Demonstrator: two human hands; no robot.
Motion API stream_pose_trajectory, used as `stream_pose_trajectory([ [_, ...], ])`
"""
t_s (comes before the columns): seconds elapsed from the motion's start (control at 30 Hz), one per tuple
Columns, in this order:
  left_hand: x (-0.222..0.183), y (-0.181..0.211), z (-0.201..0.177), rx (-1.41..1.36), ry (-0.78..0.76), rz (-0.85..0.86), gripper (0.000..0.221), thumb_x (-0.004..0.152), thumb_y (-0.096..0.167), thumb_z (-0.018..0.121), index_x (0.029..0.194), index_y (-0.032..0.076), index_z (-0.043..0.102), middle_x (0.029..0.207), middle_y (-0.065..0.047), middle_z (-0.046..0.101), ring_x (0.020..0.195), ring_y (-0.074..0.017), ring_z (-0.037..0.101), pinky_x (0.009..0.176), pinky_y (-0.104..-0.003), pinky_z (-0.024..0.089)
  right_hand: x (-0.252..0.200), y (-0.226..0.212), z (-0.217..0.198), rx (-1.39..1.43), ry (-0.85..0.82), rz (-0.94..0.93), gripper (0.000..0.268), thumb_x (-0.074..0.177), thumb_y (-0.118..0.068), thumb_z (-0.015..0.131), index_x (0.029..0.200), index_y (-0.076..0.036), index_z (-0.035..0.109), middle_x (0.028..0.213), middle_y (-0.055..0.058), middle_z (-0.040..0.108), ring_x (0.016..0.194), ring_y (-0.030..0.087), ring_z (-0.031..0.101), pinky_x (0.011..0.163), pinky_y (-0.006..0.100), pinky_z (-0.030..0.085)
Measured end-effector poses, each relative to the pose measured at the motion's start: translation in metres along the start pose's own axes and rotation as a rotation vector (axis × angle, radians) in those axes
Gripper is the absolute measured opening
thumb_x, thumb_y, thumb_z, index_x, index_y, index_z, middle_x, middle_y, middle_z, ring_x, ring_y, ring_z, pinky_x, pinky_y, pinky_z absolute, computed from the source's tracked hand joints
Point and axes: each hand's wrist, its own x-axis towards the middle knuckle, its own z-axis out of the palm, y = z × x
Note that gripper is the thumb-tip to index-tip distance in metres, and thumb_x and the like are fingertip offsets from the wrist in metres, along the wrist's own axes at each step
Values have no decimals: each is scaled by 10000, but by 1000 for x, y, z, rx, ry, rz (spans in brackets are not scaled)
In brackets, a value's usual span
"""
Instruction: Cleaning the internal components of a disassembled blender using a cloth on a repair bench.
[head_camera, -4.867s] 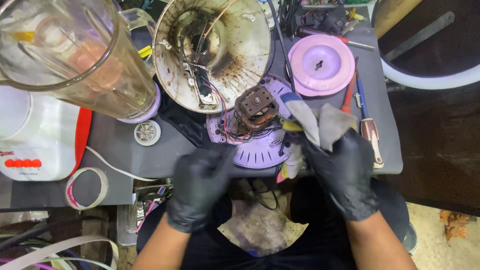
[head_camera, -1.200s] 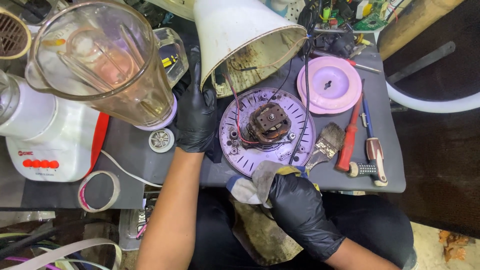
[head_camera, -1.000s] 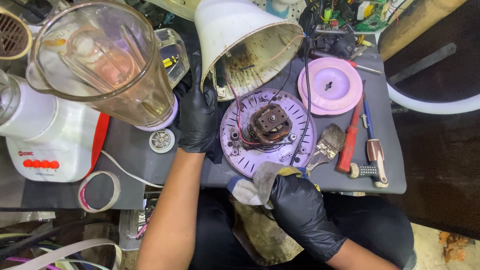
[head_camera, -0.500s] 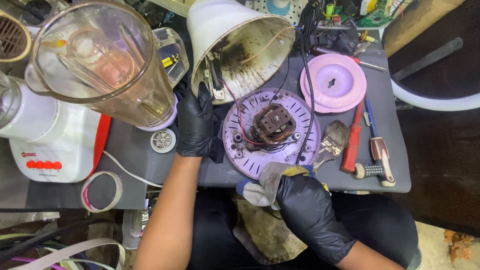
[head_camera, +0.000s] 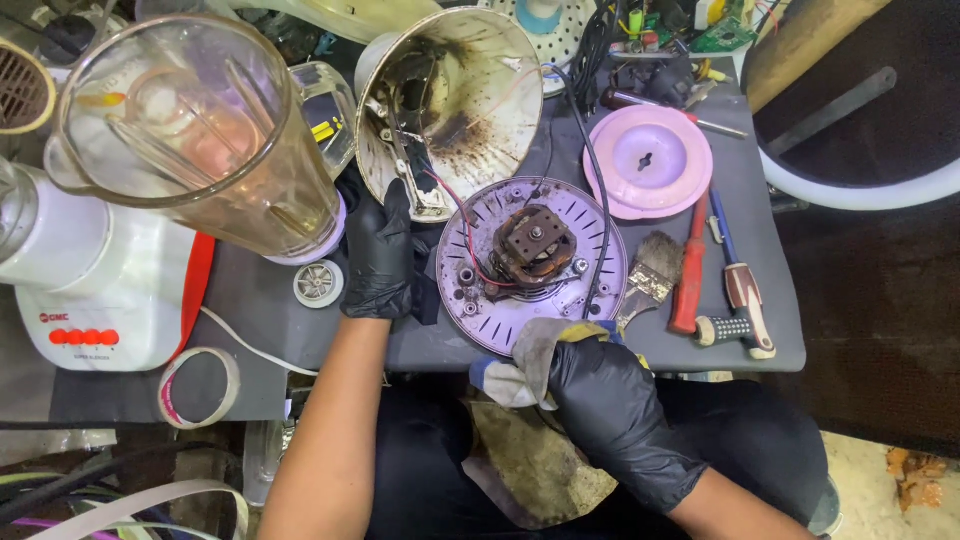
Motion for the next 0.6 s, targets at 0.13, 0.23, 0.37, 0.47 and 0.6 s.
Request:
stream_pose_trajectory([
  [0.13, 2, 14, -3, -148, -19, -143, 453, 1062, 318, 527, 1389, 9, 582, 1419, -192, 621, 1376, -336, 546, 1164, -427, 396, -6, 3, 6, -77, 16, -16, 461, 868, -483, 748, 1148, -117, 752, 1010, 155, 731, 882, 391, 697, 773, 493, 556],
  [0.23, 1, 19, -8, -229, -42, -185, 489, 1045, 357, 571, 1427, 52, 563, 1471, -153, 592, 1409, -318, 522, 1209, -424, 370, -11, 6, 10, -58, -24, 7, 397, 867, -357, 746, 1192, -131, 739, 1051, 162, 729, 918, 400, 694, 793, 495, 557],
  [0.37, 4, 60, -24, -367, -145, -620, 339, 948, 304, 666, 1193, 71, 683, 660, -88, 713, 498, -190, 676, 477, -323, 605, -17, 9, 16, -55, 17, 26, 314, 846, -355, 747, 1099, -170, 756, 1004, 138, 724, 888, 381, 695, 762, 490, 561],
  [0.47, -2, 71, -37, -309, -174, -654, 350, 956, 272, 657, 1276, 135, 688, 745, -33, 720, 607, -121, 660, 624, -293, 559, -12, 3, 8, -58, 49, 62, 445, 854, -536, 744, 1101, -166, 758, 1011, 136, 734, 912, 370, 703, 805, 468, 560],
  [0.6, -8, 97, -49, -306, -176, -789, 165, 965, 258, 701, 967, 93, 715, 654, -24, 633, 447, -122, 517, 411, -268, 424, -19, 0, 19, -270, 107, 16, 472, 910, -587, 697, 1009, -125, 716, 843, 144, 670, 732, 359, 663, 651, 484, 545],
])
